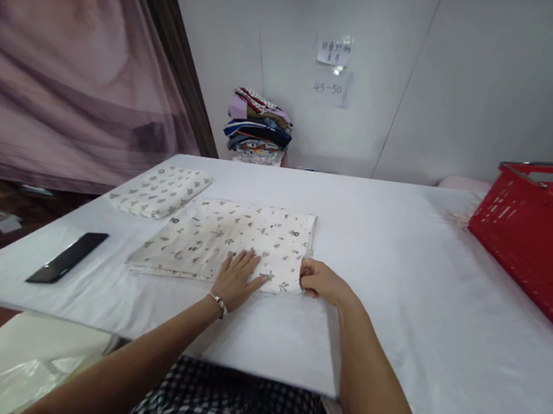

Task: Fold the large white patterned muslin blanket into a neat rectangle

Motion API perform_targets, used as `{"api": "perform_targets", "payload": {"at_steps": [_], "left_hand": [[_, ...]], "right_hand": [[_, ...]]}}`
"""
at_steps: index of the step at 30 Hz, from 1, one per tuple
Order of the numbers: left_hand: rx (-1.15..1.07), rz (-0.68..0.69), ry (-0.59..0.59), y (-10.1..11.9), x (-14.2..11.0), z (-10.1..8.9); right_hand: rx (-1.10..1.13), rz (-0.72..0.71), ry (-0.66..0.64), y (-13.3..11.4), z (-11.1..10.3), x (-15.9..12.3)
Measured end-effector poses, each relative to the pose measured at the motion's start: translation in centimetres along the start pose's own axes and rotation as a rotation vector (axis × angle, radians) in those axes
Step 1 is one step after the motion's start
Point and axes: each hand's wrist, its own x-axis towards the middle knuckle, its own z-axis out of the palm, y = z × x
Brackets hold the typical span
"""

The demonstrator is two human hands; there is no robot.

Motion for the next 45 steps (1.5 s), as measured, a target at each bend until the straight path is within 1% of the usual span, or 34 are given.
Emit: {"api": "perform_targets", "payload": {"at_steps": [6, 13, 19, 22, 26, 30, 33, 34, 35, 37, 39, 40, 43, 45], "left_hand": [[0.018, 0.005, -0.003, 0.2, -0.2, -0.1], [0.02, 0.003, 0.0, 0.0, -0.1, 0.0], [0.017, 0.002, 0.01, 0.0, 0.1, 0.0], [0.023, 0.007, 0.019, -0.1, 0.0, 0.2], [0.029, 0.011, 0.021, -0.2, 0.0, 0.2], [0.033, 0.007, 0.001, 0.7, 0.9, -0.5], [0.019, 0.098, -0.012, 2.0, 2.1, -0.9], [0.012, 0.151, -0.022, 2.4, 2.5, -0.8], [0.005, 0.204, -0.037, 2.7, 2.9, -0.6], [-0.004, 0.281, -0.077, 3.1, 3.4, 0.1], [-0.003, 0.306, -0.106, 3.0, 3.6, 1.0], [0.0, 0.308, -0.111, 2.9, 3.6, 1.3], [0.01, 0.312, -0.117, 2.6, 3.5, 1.8], [0.01, 0.31, -0.132, 2.6, 3.5, 1.8]], "right_hand": [[-0.145, 0.041, -0.081, -0.3, -0.1, -0.7], [-0.197, -0.037, -0.132, -0.6, -0.4, -1.2], [-0.265, -0.036, -0.045, -1.0, -0.4, -1.4], [-0.26, -0.036, -0.062, -1.1, -0.5, -1.5], [-0.275, 0.023, -0.04, -0.8, -0.5, -1.3], [-0.302, 0.061, -0.067, -0.3, -0.6, -0.9], [-0.294, 0.067, -0.082, 0.2, -0.9, -0.4], [-0.293, 0.071, -0.055, 0.4, -1.1, -0.2], [-0.297, 0.068, 0.001, 0.7, -1.3, 0.0], [-0.317, 0.031, 0.192, 1.4, -1.7, 0.6], [-0.294, -0.016, 0.398, 2.0, -2.1, 1.2], [-0.249, -0.038, 0.469, 2.3, -2.2, 1.5], [-0.048, -0.078, 0.564, 2.2, -2.7, 2.4], [0.045, -0.091, 0.617, 1.2, -3.3, 3.3]]}}
